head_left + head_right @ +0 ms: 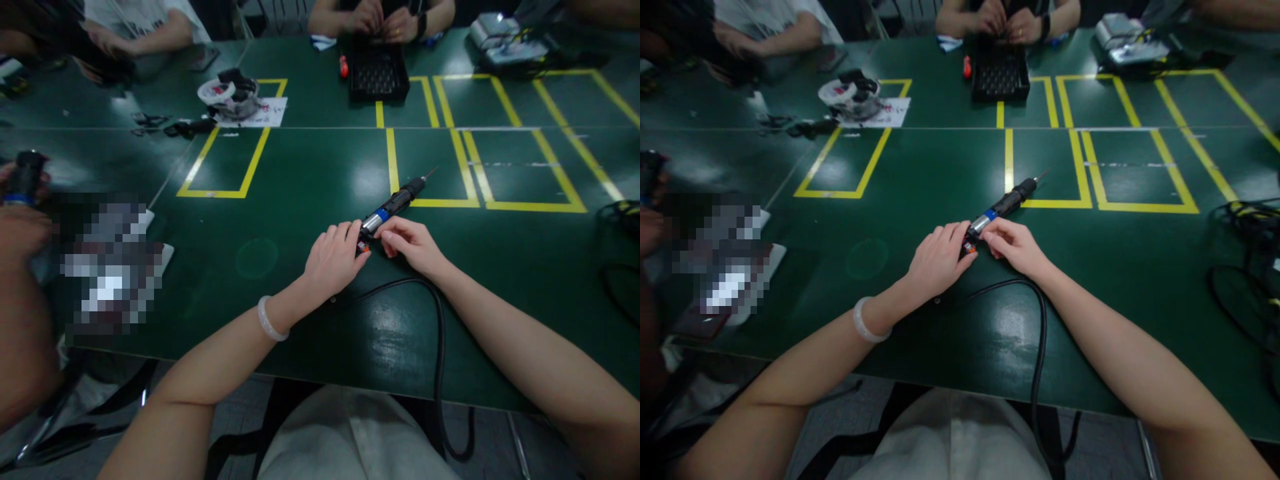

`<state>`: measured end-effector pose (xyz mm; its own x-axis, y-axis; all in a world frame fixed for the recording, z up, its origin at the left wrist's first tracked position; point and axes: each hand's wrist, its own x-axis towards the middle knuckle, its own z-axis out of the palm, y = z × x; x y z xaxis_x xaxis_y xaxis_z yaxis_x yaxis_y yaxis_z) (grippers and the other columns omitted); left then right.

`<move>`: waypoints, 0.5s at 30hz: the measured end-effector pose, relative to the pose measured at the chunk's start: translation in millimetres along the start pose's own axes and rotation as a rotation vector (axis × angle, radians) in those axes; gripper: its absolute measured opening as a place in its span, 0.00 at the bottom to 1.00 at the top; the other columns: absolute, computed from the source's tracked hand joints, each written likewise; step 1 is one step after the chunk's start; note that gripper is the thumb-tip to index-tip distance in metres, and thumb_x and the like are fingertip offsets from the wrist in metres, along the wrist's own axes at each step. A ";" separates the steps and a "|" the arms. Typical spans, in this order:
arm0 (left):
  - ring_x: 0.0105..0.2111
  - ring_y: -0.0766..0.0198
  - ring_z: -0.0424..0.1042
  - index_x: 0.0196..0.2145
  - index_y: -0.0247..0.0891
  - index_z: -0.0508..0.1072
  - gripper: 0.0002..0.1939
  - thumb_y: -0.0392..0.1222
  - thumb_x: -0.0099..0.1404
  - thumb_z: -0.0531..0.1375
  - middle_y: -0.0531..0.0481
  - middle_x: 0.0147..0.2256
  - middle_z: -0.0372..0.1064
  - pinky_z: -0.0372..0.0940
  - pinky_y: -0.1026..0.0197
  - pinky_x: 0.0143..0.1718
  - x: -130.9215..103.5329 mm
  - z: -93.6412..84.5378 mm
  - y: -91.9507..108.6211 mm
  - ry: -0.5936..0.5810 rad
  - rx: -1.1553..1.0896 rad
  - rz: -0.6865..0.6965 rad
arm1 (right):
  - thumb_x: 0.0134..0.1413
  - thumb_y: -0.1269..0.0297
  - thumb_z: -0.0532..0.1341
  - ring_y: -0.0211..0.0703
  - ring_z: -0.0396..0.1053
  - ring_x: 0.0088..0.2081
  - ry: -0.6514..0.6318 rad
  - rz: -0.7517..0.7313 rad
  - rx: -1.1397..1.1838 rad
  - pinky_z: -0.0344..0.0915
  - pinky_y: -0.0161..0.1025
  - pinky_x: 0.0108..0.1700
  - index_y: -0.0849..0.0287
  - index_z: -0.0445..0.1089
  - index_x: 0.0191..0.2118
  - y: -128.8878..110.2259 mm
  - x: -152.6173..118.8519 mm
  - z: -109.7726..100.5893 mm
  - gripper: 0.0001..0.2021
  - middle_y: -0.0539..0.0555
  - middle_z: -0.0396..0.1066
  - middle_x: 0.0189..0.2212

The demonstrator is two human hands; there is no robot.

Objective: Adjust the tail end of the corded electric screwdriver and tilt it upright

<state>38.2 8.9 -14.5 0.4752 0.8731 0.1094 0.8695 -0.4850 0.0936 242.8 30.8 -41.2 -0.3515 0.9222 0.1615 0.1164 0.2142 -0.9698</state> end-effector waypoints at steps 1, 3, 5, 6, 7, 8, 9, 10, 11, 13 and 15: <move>0.50 0.50 0.67 0.65 0.32 0.59 0.30 0.51 0.72 0.57 0.35 0.57 0.66 0.63 0.53 0.48 -0.3 0.9 0.7 0.004 0.005 -0.002 | 0.62 0.45 0.63 0.36 0.64 0.21 0.010 0.025 0.048 0.62 0.35 0.25 0.58 0.71 0.36 0.3 1.3 -0.8 0.18 0.46 0.66 0.20; 0.50 0.49 0.68 0.65 0.31 0.59 0.29 0.50 0.73 0.57 0.35 0.56 0.67 0.63 0.53 0.48 -0.4 2.9 1.4 0.010 0.014 -0.007 | 0.60 0.45 0.64 0.35 0.63 0.20 0.022 0.060 0.103 0.61 0.34 0.25 0.58 0.71 0.34 -0.2 3.5 -2.2 0.19 0.46 0.66 0.19; 0.50 0.49 0.67 0.65 0.31 0.59 0.29 0.49 0.73 0.57 0.35 0.57 0.66 0.63 0.53 0.48 0.4 4.6 0.2 0.018 0.023 -0.008 | 0.59 0.46 0.65 0.35 0.63 0.20 0.040 0.080 0.132 0.61 0.34 0.24 0.58 0.72 0.33 -1.5 4.7 -3.2 0.18 0.46 0.67 0.18; 0.50 0.49 0.67 0.65 0.31 0.58 0.29 0.49 0.73 0.57 0.35 0.57 0.66 0.63 0.53 0.48 1.2 5.1 -1.3 0.022 0.028 -0.008 | 0.59 0.46 0.66 0.35 0.63 0.20 0.047 0.087 0.140 0.61 0.34 0.24 0.58 0.72 0.33 -2.2 5.1 -3.5 0.18 0.46 0.67 0.18; 0.51 0.49 0.67 0.66 0.31 0.58 0.29 0.48 0.73 0.57 0.34 0.57 0.66 0.63 0.52 0.49 2.1 5.4 -3.5 0.023 0.033 -0.009 | 0.59 0.46 0.66 0.35 0.63 0.20 0.050 0.093 0.144 0.61 0.34 0.24 0.58 0.72 0.33 -2.8 5.2 -3.7 0.18 0.46 0.67 0.18; 0.51 0.48 0.67 0.66 0.30 0.58 0.30 0.48 0.73 0.57 0.34 0.58 0.65 0.63 0.52 0.49 3.2 5.3 -6.5 0.021 0.039 -0.012 | 0.59 0.46 0.66 0.35 0.63 0.20 0.049 0.099 0.147 0.61 0.34 0.24 0.58 0.72 0.33 -3.1 5.2 -3.8 0.18 0.47 0.67 0.19; 0.51 0.48 0.67 0.66 0.30 0.58 0.30 0.47 0.73 0.57 0.34 0.58 0.65 0.63 0.51 0.49 4.5 4.9 -10.1 0.017 0.046 -0.017 | 0.58 0.46 0.66 0.35 0.64 0.20 0.045 0.104 0.147 0.61 0.34 0.24 0.58 0.73 0.33 -3.3 5.2 -3.7 0.18 0.47 0.67 0.19; 0.51 0.48 0.67 0.66 0.30 0.58 0.30 0.47 0.73 0.57 0.33 0.58 0.65 0.63 0.51 0.49 5.8 4.3 -14.6 0.014 0.055 -0.024 | 0.59 0.47 0.66 0.35 0.64 0.21 0.041 0.109 0.147 0.61 0.34 0.25 0.59 0.73 0.33 -3.3 5.1 -3.7 0.18 0.47 0.67 0.19; 0.51 0.47 0.67 0.67 0.30 0.57 0.30 0.46 0.73 0.56 0.33 0.58 0.65 0.64 0.50 0.50 7.2 3.4 -20.0 0.013 0.066 -0.035 | 0.58 0.47 0.66 0.35 0.64 0.21 0.038 0.111 0.148 0.61 0.34 0.25 0.59 0.73 0.33 -3.1 5.1 -3.6 0.18 0.47 0.67 0.19; 0.52 0.46 0.67 0.67 0.29 0.57 0.30 0.46 0.73 0.56 0.32 0.59 0.64 0.64 0.50 0.50 9.9 1.2 -33.6 0.019 0.093 -0.063 | 0.59 0.48 0.66 0.35 0.64 0.21 0.035 0.111 0.151 0.60 0.34 0.25 0.59 0.73 0.33 -2.4 5.1 -3.4 0.17 0.47 0.67 0.19; 0.52 0.44 0.67 0.67 0.29 0.57 0.30 0.47 0.73 0.55 0.31 0.58 0.65 0.64 0.48 0.50 12.2 -1.2 -51.7 0.023 0.119 -0.112 | 0.59 0.49 0.65 0.34 0.63 0.21 0.029 0.109 0.152 0.60 0.34 0.25 0.60 0.73 0.33 -1.7 5.3 -3.2 0.17 0.46 0.66 0.19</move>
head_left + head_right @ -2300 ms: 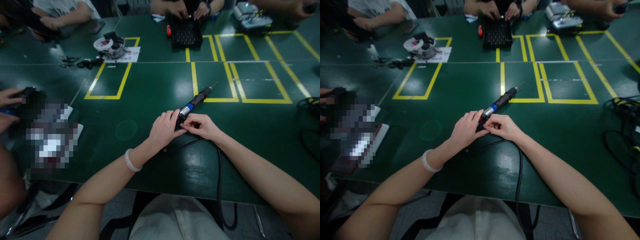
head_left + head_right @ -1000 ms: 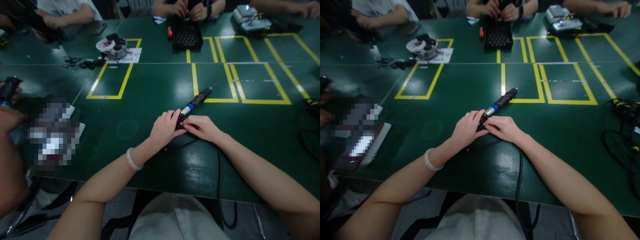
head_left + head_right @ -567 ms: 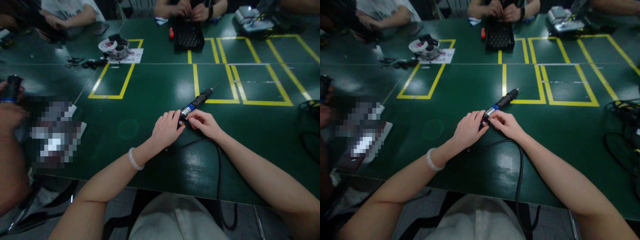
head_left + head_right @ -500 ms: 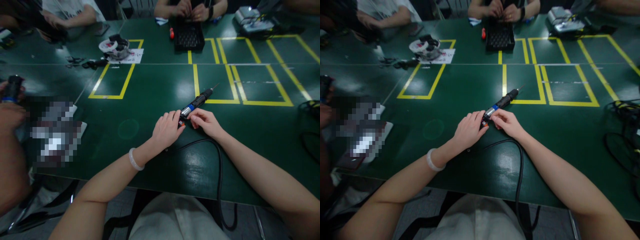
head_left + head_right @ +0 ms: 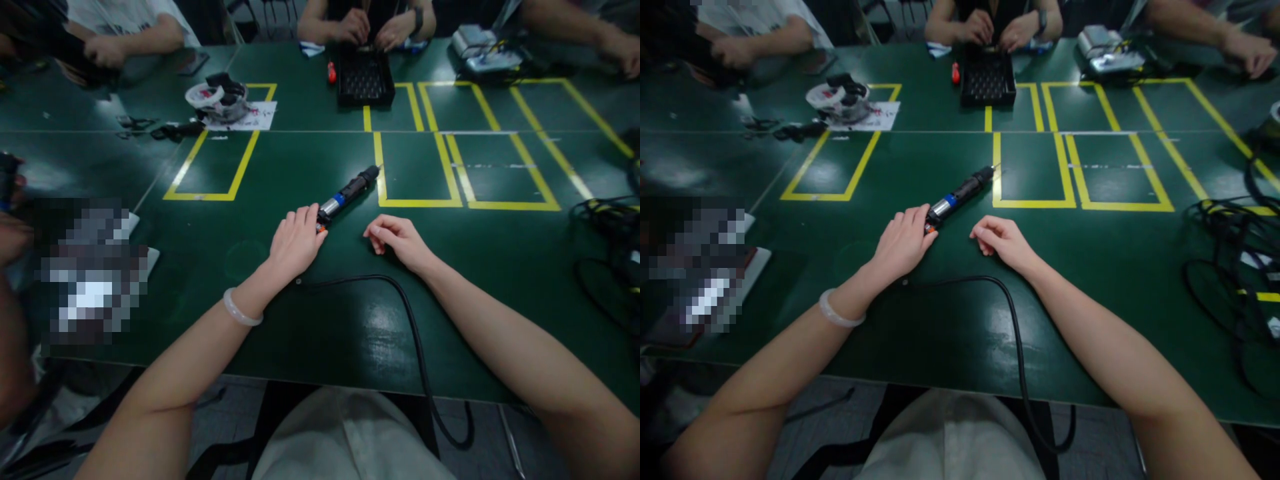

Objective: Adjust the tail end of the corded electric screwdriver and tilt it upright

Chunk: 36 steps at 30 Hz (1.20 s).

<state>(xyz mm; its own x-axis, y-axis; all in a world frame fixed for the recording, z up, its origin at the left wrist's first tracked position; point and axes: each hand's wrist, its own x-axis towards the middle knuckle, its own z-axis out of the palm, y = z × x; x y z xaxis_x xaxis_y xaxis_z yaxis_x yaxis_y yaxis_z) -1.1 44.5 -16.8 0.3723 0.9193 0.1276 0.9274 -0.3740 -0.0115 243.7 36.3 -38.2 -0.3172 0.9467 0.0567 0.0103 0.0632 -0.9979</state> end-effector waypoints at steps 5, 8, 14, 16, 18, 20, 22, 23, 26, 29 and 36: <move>0.53 0.39 0.67 0.66 0.27 0.58 0.30 0.50 0.74 0.52 0.27 0.57 0.65 0.64 0.44 0.50 10.4 3.3 -63.4 -0.004 0.046 -0.212 | 0.60 0.50 0.65 0.34 0.64 0.21 -0.021 0.000 -0.008 0.60 0.34 0.26 0.60 0.73 0.33 0.6 0.4 0.7 0.16 0.47 0.66 0.19; 0.55 0.39 0.64 0.64 0.27 0.58 0.30 0.53 0.75 0.49 0.26 0.58 0.63 0.62 0.43 0.52 15.0 6.9 -107.3 0.024 0.060 -0.368 | 0.61 0.51 0.64 0.34 0.64 0.22 -0.030 -0.002 -0.016 0.60 0.34 0.26 0.60 0.73 0.34 0.6 0.1 1.3 0.16 0.47 0.66 0.19; 0.57 0.45 0.58 0.62 0.19 0.56 0.32 0.54 0.75 0.48 0.29 0.61 0.59 0.53 0.42 0.59 21.6 10.2 -183.6 0.015 0.108 -0.647 | 0.60 0.50 0.65 0.34 0.64 0.21 -0.026 0.006 -0.041 0.61 0.33 0.25 0.60 0.73 0.33 0.2 -0.1 2.0 0.16 0.47 0.66 0.19; 0.58 0.45 0.57 0.63 0.18 0.54 0.32 0.50 0.74 0.50 0.28 0.62 0.56 0.51 0.42 0.59 24.5 10.7 -201.4 0.012 0.091 -0.736 | 0.60 0.50 0.65 0.34 0.64 0.21 -0.025 0.005 -0.046 0.61 0.33 0.25 0.60 0.73 0.33 -0.3 -0.1 2.3 0.17 0.47 0.66 0.19; 0.58 0.46 0.56 0.66 0.18 0.49 0.33 0.48 0.75 0.48 0.28 0.64 0.54 0.49 0.41 0.59 27.4 11.1 -213.3 0.022 0.070 -0.805 | 0.59 0.50 0.65 0.34 0.64 0.21 -0.028 0.002 -0.049 0.61 0.33 0.25 0.60 0.73 0.32 -1.2 0.0 2.7 0.16 0.47 0.66 0.19; 0.58 0.45 0.55 0.69 0.20 0.45 0.34 0.48 0.76 0.46 0.28 0.65 0.52 0.48 0.40 0.59 29.4 11.0 -218.7 0.016 0.053 -0.836 | 0.59 0.50 0.65 0.34 0.64 0.21 -0.031 0.002 -0.053 0.61 0.33 0.25 0.61 0.73 0.32 -2.0 0.0 3.1 0.16 0.47 0.66 0.19; 0.58 0.45 0.55 0.70 0.20 0.43 0.34 0.48 0.77 0.45 0.29 0.65 0.51 0.48 0.39 0.59 29.8 10.7 -219.3 0.007 0.052 -0.828 | 0.59 0.51 0.65 0.34 0.64 0.21 -0.032 0.007 -0.053 0.61 0.33 0.25 0.61 0.73 0.32 -2.6 -0.1 3.4 0.16 0.47 0.66 0.19; 0.58 0.45 0.55 0.70 0.20 0.42 0.35 0.49 0.77 0.45 0.29 0.66 0.51 0.48 0.39 0.59 29.6 10.6 -218.8 0.004 0.058 -0.820 | 0.59 0.51 0.65 0.34 0.64 0.21 -0.032 0.009 -0.053 0.61 0.33 0.25 0.61 0.73 0.32 -2.7 -0.1 3.5 0.16 0.47 0.66 0.19; 0.58 0.45 0.56 0.69 0.18 0.43 0.35 0.51 0.77 0.45 0.29 0.65 0.52 0.50 0.39 0.60 28.1 10.7 -218.3 0.004 0.092 -0.812 | 0.59 0.51 0.65 0.34 0.64 0.22 -0.038 0.009 -0.058 0.61 0.33 0.25 0.61 0.73 0.33 -2.5 -0.2 3.6 0.15 0.47 0.66 0.19; 0.56 0.47 0.60 0.65 0.19 0.51 0.34 0.53 0.77 0.47 0.29 0.62 0.58 0.55 0.40 0.58 27.7 11.2 -221.5 0.014 0.141 -0.820 | 0.59 0.52 0.65 0.34 0.64 0.22 -0.042 0.008 -0.069 0.61 0.33 0.25 0.61 0.73 0.33 -2.2 -0.1 3.6 0.15 0.47 0.66 0.19; 0.52 0.48 0.66 0.59 0.19 0.60 0.29 0.52 0.76 0.48 0.29 0.58 0.63 0.63 0.43 0.52 22.2 8.1 -214.7 0.042 0.218 -0.788 | 0.59 0.54 0.64 0.34 0.63 0.21 -0.037 0.019 -0.082 0.60 0.33 0.25 0.61 0.73 0.32 -2.7 1.0 4.8 0.14 0.47 0.66 0.19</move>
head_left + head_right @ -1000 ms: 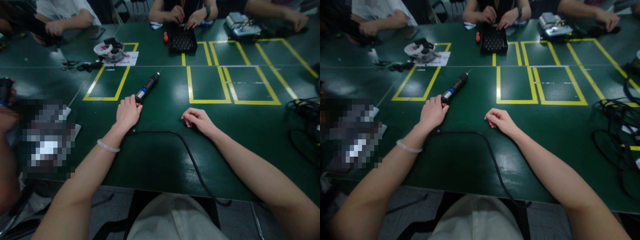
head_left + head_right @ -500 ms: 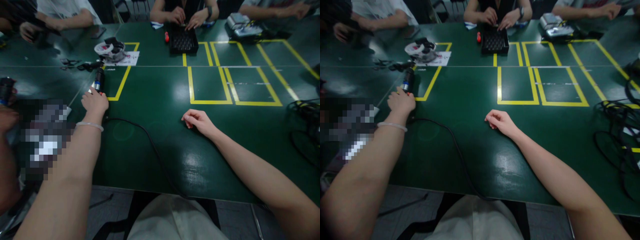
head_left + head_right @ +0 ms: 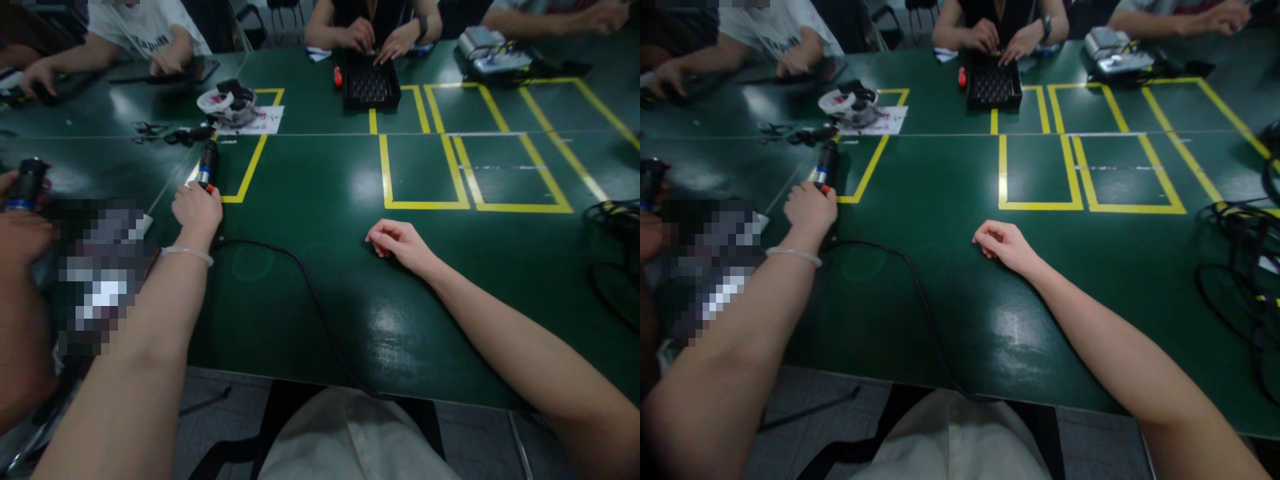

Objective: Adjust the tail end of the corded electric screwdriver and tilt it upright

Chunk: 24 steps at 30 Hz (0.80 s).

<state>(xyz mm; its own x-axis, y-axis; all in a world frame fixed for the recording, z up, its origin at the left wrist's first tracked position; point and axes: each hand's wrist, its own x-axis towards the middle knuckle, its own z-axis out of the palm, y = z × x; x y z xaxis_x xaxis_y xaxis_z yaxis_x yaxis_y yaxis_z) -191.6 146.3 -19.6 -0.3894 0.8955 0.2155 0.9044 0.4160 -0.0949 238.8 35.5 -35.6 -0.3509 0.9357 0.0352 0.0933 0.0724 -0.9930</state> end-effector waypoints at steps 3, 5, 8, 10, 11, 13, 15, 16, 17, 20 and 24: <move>0.51 0.46 0.67 0.58 0.21 0.62 0.28 0.52 0.76 0.47 0.29 0.56 0.65 0.64 0.45 0.50 -16.2 -3.6 3.9 0.015 0.008 0.050 | 0.59 0.54 0.64 0.34 0.63 0.21 -0.005 -0.007 -0.005 0.60 0.33 0.24 0.61 0.72 0.32 -1.1 0.0 0.5 0.14 0.47 0.66 0.19; 0.52 0.43 0.67 0.59 0.23 0.63 0.28 0.53 0.76 0.46 0.28 0.55 0.66 0.63 0.45 0.50 -30.9 -6.4 8.6 0.019 -0.009 0.096 | 0.59 0.54 0.64 0.34 0.63 0.21 -0.004 -0.007 -0.013 0.59 0.33 0.24 0.61 0.72 0.32 -1.7 -0.3 0.8 0.14 0.47 0.66 0.19; 0.52 0.40 0.67 0.59 0.27 0.63 0.28 0.53 0.76 0.43 0.28 0.54 0.66 0.63 0.45 0.49 -57.8 -13.3 20.8 0.012 -0.046 0.177 | 0.59 0.53 0.64 0.34 0.63 0.22 -0.002 -0.003 -0.024 0.59 0.33 0.24 0.61 0.72 0.32 -2.3 -1.1 1.5 0.15 0.48 0.66 0.19; 0.51 0.39 0.68 0.60 0.28 0.63 0.28 0.52 0.76 0.43 0.28 0.53 0.67 0.63 0.45 0.48 -78.1 -20.8 32.6 0.005 -0.048 0.244 | 0.58 0.52 0.65 0.35 0.63 0.22 -0.001 -0.006 -0.026 0.59 0.33 0.24 0.61 0.73 0.32 -2.7 -1.5 1.8 0.15 0.48 0.66 0.19; 0.51 0.39 0.69 0.60 0.28 0.63 0.28 0.52 0.75 0.44 0.28 0.53 0.67 0.63 0.46 0.47 -88.5 -25.3 39.4 -0.005 -0.043 0.278 | 0.58 0.52 0.65 0.35 0.63 0.22 0.001 -0.009 -0.026 0.60 0.33 0.24 0.61 0.73 0.32 -2.8 -1.7 2.0 0.15 0.48 0.66 0.19; 0.49 0.41 0.70 0.60 0.29 0.63 0.27 0.52 0.76 0.44 0.29 0.52 0.67 0.64 0.47 0.46 -109.3 -35.0 53.9 -0.023 -0.044 0.361 | 0.58 0.51 0.65 0.35 0.63 0.22 0.003 -0.014 -0.028 0.60 0.34 0.25 0.60 0.73 0.32 -3.0 -1.9 2.0 0.16 0.48 0.67 0.19; 0.48 0.42 0.70 0.59 0.30 0.64 0.25 0.51 0.76 0.44 0.31 0.50 0.68 0.64 0.49 0.46 -129.1 -44.2 68.7 -0.044 -0.046 0.432 | 0.59 0.51 0.64 0.35 0.63 0.22 0.004 -0.020 -0.035 0.60 0.34 0.25 0.60 0.73 0.32 -2.6 -2.2 1.8 0.16 0.48 0.67 0.19; 0.48 0.43 0.71 0.60 0.30 0.63 0.25 0.50 0.76 0.45 0.31 0.50 0.68 0.64 0.49 0.46 -138.3 -48.1 76.1 -0.048 -0.050 0.467 | 0.59 0.51 0.64 0.35 0.63 0.22 0.004 -0.026 -0.045 0.60 0.34 0.25 0.60 0.72 0.32 -2.1 -2.4 1.7 0.16 0.48 0.66 0.19; 0.47 0.44 0.71 0.61 0.30 0.63 0.25 0.50 0.76 0.45 0.32 0.50 0.68 0.64 0.50 0.45 -147.2 -51.5 83.3 -0.051 -0.057 0.507 | 0.60 0.51 0.64 0.35 0.63 0.22 0.002 -0.034 -0.061 0.59 0.34 0.26 0.60 0.72 0.31 -1.3 -2.7 1.7 0.16 0.48 0.66 0.19; 0.46 0.48 0.71 0.62 0.31 0.62 0.24 0.49 0.76 0.48 0.34 0.50 0.69 0.64 0.52 0.44 -170.9 -58.3 104.2 -0.039 -0.085 0.622 | 0.60 0.54 0.64 0.35 0.63 0.22 -0.001 -0.069 -0.131 0.58 0.34 0.26 0.61 0.72 0.31 2.3 -4.1 2.4 0.14 0.48 0.66 0.20; 0.45 0.50 0.71 0.62 0.32 0.62 0.23 0.47 0.76 0.50 0.37 0.49 0.69 0.64 0.53 0.43 -197.0 -63.2 128.9 -0.026 -0.138 0.751 | 0.59 0.57 0.66 0.35 0.64 0.24 -0.042 -0.152 -0.157 0.60 0.34 0.27 0.59 0.73 0.42 5.1 -7.2 6.0 0.12 0.48 0.68 0.26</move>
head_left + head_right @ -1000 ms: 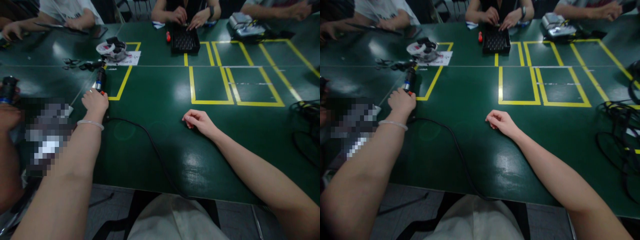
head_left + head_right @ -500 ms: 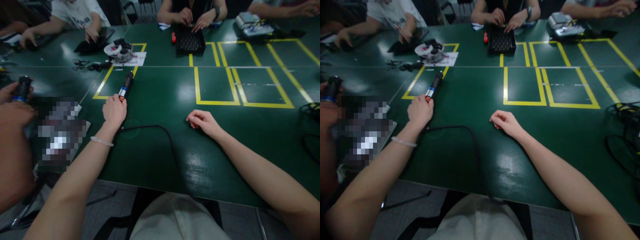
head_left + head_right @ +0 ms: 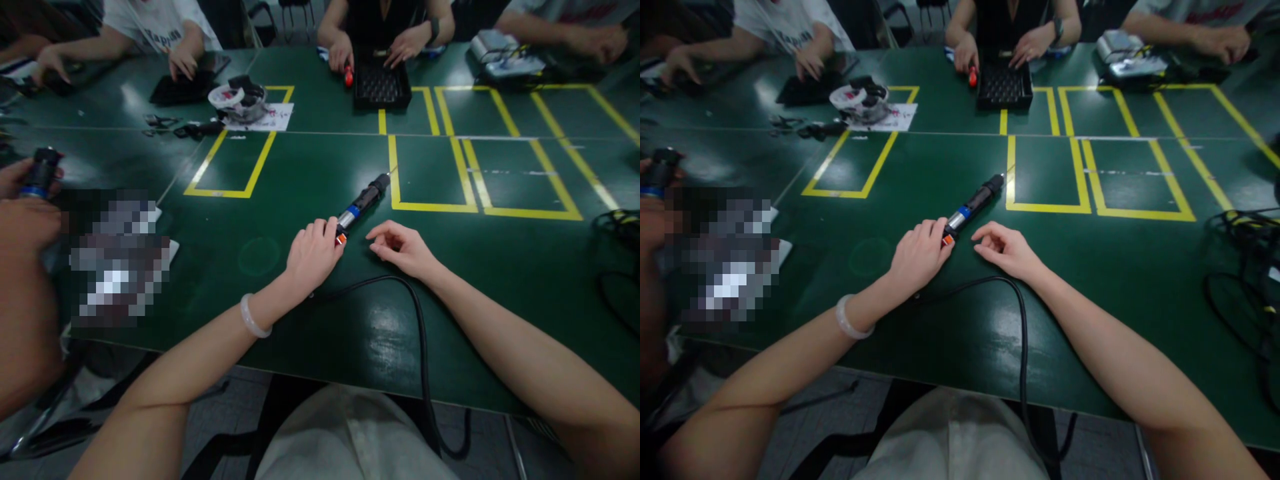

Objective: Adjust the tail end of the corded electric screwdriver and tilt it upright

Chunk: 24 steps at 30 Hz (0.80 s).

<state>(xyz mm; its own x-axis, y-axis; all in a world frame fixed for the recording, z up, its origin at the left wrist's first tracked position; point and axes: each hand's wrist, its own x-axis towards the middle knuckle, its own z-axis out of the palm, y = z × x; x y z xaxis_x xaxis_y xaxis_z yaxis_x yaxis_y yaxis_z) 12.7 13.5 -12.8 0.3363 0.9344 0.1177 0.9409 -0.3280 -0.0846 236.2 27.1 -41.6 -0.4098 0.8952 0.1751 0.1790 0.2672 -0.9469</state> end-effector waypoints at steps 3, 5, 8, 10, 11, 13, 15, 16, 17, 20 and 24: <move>0.46 0.51 0.71 0.63 0.33 0.62 0.23 0.46 0.75 0.52 0.39 0.49 0.69 0.64 0.53 0.43 -1.4 -1.4 20.3 -0.001 -0.049 0.075 | 0.59 0.58 0.67 0.35 0.64 0.25 -0.067 -0.055 -0.048 0.61 0.34 0.29 0.57 0.72 0.49 -3.2 -2.0 3.2 0.15 0.48 0.68 0.27; 0.46 0.51 0.71 0.63 0.33 0.62 0.24 0.46 0.74 0.54 0.39 0.49 0.69 0.64 0.53 0.43 -2.5 -3.3 28.8 -0.013 -0.075 0.111 | 0.58 0.58 0.67 0.36 0.63 0.25 -0.099 -0.084 -0.108 0.62 0.34 0.29 0.57 0.73 0.47 -6.1 -2.7 4.6 0.14 0.47 0.68 0.26; 0.47 0.51 0.70 0.64 0.34 0.61 0.26 0.47 0.73 0.56 0.39 0.50 0.69 0.64 0.53 0.44 -4.3 -6.1 33.6 -0.036 -0.107 0.131 | 0.59 0.60 0.66 0.36 0.63 0.24 -0.109 -0.100 -0.177 0.62 0.35 0.29 0.57 0.73 0.42 -9.1 -2.9 6.2 0.08 0.47 0.68 0.25; 0.48 0.51 0.70 0.65 0.33 0.60 0.27 0.48 0.74 0.55 0.39 0.51 0.69 0.64 0.53 0.44 -5.9 -7.2 32.7 -0.042 -0.125 0.132 | 0.59 0.61 0.65 0.35 0.64 0.24 -0.096 -0.083 -0.173 0.62 0.34 0.29 0.57 0.73 0.40 -9.5 -2.7 7.2 0.07 0.47 0.68 0.25; 0.48 0.51 0.70 0.65 0.33 0.59 0.27 0.48 0.74 0.55 0.38 0.52 0.69 0.63 0.53 0.44 -6.7 -7.4 31.7 -0.042 -0.132 0.134 | 0.59 0.60 0.66 0.35 0.64 0.24 -0.084 -0.062 -0.143 0.62 0.34 0.29 0.57 0.72 0.39 -9.4 -2.5 7.8 0.07 0.47 0.68 0.24; 0.49 0.50 0.70 0.66 0.33 0.58 0.29 0.50 0.74 0.55 0.38 0.53 0.68 0.63 0.53 0.44 -8.6 -7.3 29.4 -0.041 -0.145 0.141 | 0.59 0.57 0.66 0.35 0.65 0.23 -0.058 0.017 -0.026 0.61 0.33 0.27 0.58 0.69 0.37 -9.3 -1.7 8.8 0.10 0.46 0.68 0.22; 0.49 0.50 0.69 0.67 0.33 0.58 0.31 0.52 0.74 0.56 0.37 0.54 0.67 0.63 0.53 0.45 -10.3 -6.7 27.5 -0.037 -0.155 0.148 | 0.60 0.52 0.65 0.34 0.64 0.20 -0.049 0.122 0.115 0.59 0.32 0.22 0.57 0.66 0.36 -9.9 -0.7 9.0 0.14 0.45 0.67 0.19; 0.49 0.50 0.69 0.67 0.33 0.57 0.31 0.52 0.73 0.56 0.37 0.54 0.67 0.63 0.53 0.45 -10.9 -6.2 26.9 -0.034 -0.159 0.151 | 0.60 0.49 0.65 0.34 0.63 0.18 -0.047 0.169 0.175 0.57 0.31 0.20 0.57 0.65 0.35 -10.5 -0.1 8.8 0.16 0.45 0.67 0.18; 0.50 0.50 0.69 0.67 0.33 0.57 0.32 0.52 0.73 0.57 0.37 0.55 0.67 0.63 0.53 0.46 -11.4 -5.8 26.5 -0.031 -0.162 0.152 | 0.60 0.48 0.65 0.33 0.62 0.17 -0.045 0.206 0.222 0.56 0.31 0.19 0.57 0.63 0.35 -11.3 0.5 8.4 0.18 0.45 0.67 0.17; 0.49 0.50 0.68 0.67 0.32 0.57 0.32 0.52 0.73 0.57 0.37 0.54 0.67 0.63 0.53 0.46 -11.7 -4.6 25.8 -0.023 -0.170 0.158 | 0.58 0.45 0.66 0.33 0.61 0.15 -0.029 0.257 0.311 0.55 0.30 0.17 0.57 0.62 0.33 -14.1 1.9 6.9 0.20 0.44 0.68 0.15; 0.49 0.50 0.68 0.67 0.32 0.58 0.32 0.52 0.72 0.57 0.37 0.54 0.67 0.64 0.52 0.46 -11.0 -5.0 25.5 -0.028 -0.180 0.159 | 0.55 0.45 0.68 0.33 0.63 0.15 -0.038 0.264 0.351 0.56 0.29 0.18 0.57 0.63 0.34 -16.2 2.2 6.2 0.20 0.44 0.68 0.15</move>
<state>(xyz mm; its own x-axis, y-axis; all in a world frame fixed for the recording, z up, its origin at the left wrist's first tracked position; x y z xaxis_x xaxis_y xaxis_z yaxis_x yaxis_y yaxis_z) 33.2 -5.9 -11.3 0.4817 0.8718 0.0889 0.8692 -0.4883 0.0786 226.8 22.5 -27.6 -0.4241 0.9012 -0.0893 -0.0298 -0.1124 -0.9932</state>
